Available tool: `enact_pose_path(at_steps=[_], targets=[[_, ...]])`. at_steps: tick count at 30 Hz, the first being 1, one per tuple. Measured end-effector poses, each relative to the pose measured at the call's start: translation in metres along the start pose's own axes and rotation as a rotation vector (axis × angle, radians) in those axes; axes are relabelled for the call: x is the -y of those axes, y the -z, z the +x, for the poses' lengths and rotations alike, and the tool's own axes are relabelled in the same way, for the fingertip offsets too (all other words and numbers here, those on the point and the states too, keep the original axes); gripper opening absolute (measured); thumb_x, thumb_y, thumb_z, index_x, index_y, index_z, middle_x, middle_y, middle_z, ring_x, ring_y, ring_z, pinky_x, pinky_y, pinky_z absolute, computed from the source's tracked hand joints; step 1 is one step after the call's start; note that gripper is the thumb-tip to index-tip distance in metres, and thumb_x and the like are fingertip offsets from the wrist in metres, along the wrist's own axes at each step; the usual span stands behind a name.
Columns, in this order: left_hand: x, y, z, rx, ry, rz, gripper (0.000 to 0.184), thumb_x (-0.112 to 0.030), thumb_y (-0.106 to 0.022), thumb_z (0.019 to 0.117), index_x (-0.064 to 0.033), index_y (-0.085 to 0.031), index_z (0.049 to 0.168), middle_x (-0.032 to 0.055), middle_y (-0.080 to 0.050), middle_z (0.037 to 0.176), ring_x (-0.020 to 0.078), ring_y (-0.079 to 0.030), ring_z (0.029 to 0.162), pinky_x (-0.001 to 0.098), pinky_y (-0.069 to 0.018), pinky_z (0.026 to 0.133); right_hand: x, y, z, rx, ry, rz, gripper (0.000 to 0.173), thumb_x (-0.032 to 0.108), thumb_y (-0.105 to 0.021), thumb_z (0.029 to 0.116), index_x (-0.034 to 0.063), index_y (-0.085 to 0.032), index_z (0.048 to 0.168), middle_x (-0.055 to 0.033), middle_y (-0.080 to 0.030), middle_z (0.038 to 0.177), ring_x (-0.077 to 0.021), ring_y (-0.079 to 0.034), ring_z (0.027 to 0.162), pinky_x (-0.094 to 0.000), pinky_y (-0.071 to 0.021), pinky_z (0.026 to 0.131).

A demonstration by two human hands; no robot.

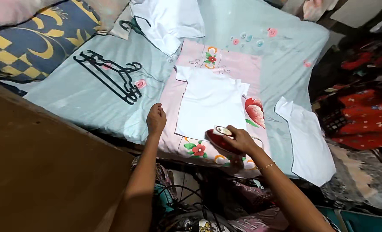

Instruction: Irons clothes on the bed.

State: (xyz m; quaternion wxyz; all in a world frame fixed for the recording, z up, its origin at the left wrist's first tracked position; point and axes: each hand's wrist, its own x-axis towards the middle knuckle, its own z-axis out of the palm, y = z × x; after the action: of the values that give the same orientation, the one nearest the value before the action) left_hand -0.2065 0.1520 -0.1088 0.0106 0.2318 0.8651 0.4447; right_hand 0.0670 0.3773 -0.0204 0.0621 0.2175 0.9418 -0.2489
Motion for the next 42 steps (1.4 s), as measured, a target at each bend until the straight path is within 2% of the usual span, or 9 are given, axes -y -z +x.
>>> enact_pose_path(at_steps=[7,12,16,22,27,30,33,39,42], targets=[[0.002,-0.007,0.0,-0.07,-0.026,0.038,0.03,-0.002,-0.048,0.1032,0.0091,-0.06,0.129,0.0269,-0.069,0.11,0.0394,-0.07,0.095,0.0543,-0.0557,0.087,-0.05,0.016,0.013,-0.45,-0.614,0.191,0.055,0.045,-0.054,0.1053,-0.0025,-0.061,0.132,-0.0291,-0.068,0.114,-0.0459,-0.066,0.107,-0.0638,-0.0489,0.093],[0.002,-0.008,-0.001,-0.079,-0.043,0.088,0.03,-0.002,-0.049,0.103,0.0102,-0.06,0.127,0.0277,-0.069,0.108,0.0388,-0.069,0.092,0.0538,-0.0556,0.085,-0.07,0.034,0.072,-0.454,-0.728,0.249,0.059,0.05,-0.054,0.1043,-0.0019,-0.061,0.131,-0.027,-0.068,0.116,-0.0418,-0.066,0.108,-0.0604,-0.0485,0.095],[0.006,-0.014,0.0,-0.109,-0.044,0.103,0.03,-0.001,-0.05,0.1015,0.01,-0.061,0.126,0.0266,-0.069,0.106,0.0371,-0.068,0.088,0.0517,-0.0556,0.082,-0.085,0.043,0.115,-0.459,-0.749,0.219,0.065,0.057,-0.051,0.1031,-0.0008,-0.062,0.129,-0.0289,-0.067,0.118,-0.0463,-0.063,0.114,-0.0658,-0.0459,0.096],[0.011,-0.018,-0.001,-0.153,-0.08,0.117,0.029,0.0,-0.049,0.1004,0.0108,-0.062,0.124,0.0261,-0.068,0.102,0.036,-0.067,0.084,0.05,-0.0557,0.079,-0.096,0.05,0.127,-0.43,-0.703,0.248,0.066,0.057,-0.048,0.1045,-0.0037,-0.06,0.128,-0.03,-0.067,0.113,-0.0474,-0.064,0.107,-0.0668,-0.047,0.091],[0.007,-0.016,-0.002,-0.125,-0.055,0.111,0.03,0.0,-0.049,0.1006,0.0103,-0.062,0.125,0.0268,-0.069,0.105,0.0379,-0.069,0.089,0.0525,-0.0558,0.083,-0.094,0.044,0.09,-0.307,-0.508,0.356,0.054,0.048,-0.053,0.1054,-0.0001,-0.062,0.127,-0.0221,-0.068,0.1,-0.0324,-0.064,0.082,-0.0529,-0.0523,0.077],[0.006,-0.015,-0.001,-0.099,-0.051,0.101,0.031,-0.002,-0.049,0.1018,0.0108,-0.061,0.128,0.0281,-0.069,0.108,0.041,-0.069,0.096,0.0559,-0.0552,0.088,-0.098,0.039,0.058,-0.187,-0.283,0.306,0.043,0.036,-0.057,0.1046,-0.0032,-0.063,0.122,-0.0215,-0.066,0.1,-0.0272,-0.063,0.081,-0.0494,-0.0518,0.077],[0.007,-0.014,-0.002,-0.106,-0.066,0.09,0.031,-0.002,-0.048,0.1021,0.0108,-0.061,0.127,0.0286,-0.069,0.109,0.0415,-0.069,0.095,0.0558,-0.0552,0.088,-0.098,0.03,0.037,-0.143,-0.107,0.272,0.038,0.033,-0.061,0.0995,-0.0045,-0.066,0.105,-0.0146,-0.064,0.089,-0.019,-0.06,0.078,-0.0433,-0.0495,0.076],[0.008,-0.017,-0.002,-0.153,-0.086,0.067,0.03,-0.001,-0.049,0.1007,0.0106,-0.063,0.124,0.0271,-0.069,0.106,0.0395,-0.07,0.092,0.0532,-0.0558,0.085,-0.087,0.016,0.017,-0.109,0.0,0.24,0.044,0.04,-0.064,0.0918,-0.0038,-0.066,0.095,-0.012,-0.063,0.083,-0.0187,-0.059,0.077,-0.0428,-0.0486,0.074],[0.006,-0.015,-0.001,-0.146,-0.069,0.069,0.03,-0.001,-0.049,0.1007,0.0102,-0.063,0.125,0.0268,-0.069,0.107,0.0392,-0.07,0.094,0.0529,-0.0557,0.087,-0.067,0.008,0.017,-0.141,0.001,0.233,0.041,0.038,-0.063,0.0934,-0.0028,-0.066,0.095,-0.0103,-0.061,0.08,-0.0177,-0.058,0.074,-0.0416,-0.0479,0.071]])
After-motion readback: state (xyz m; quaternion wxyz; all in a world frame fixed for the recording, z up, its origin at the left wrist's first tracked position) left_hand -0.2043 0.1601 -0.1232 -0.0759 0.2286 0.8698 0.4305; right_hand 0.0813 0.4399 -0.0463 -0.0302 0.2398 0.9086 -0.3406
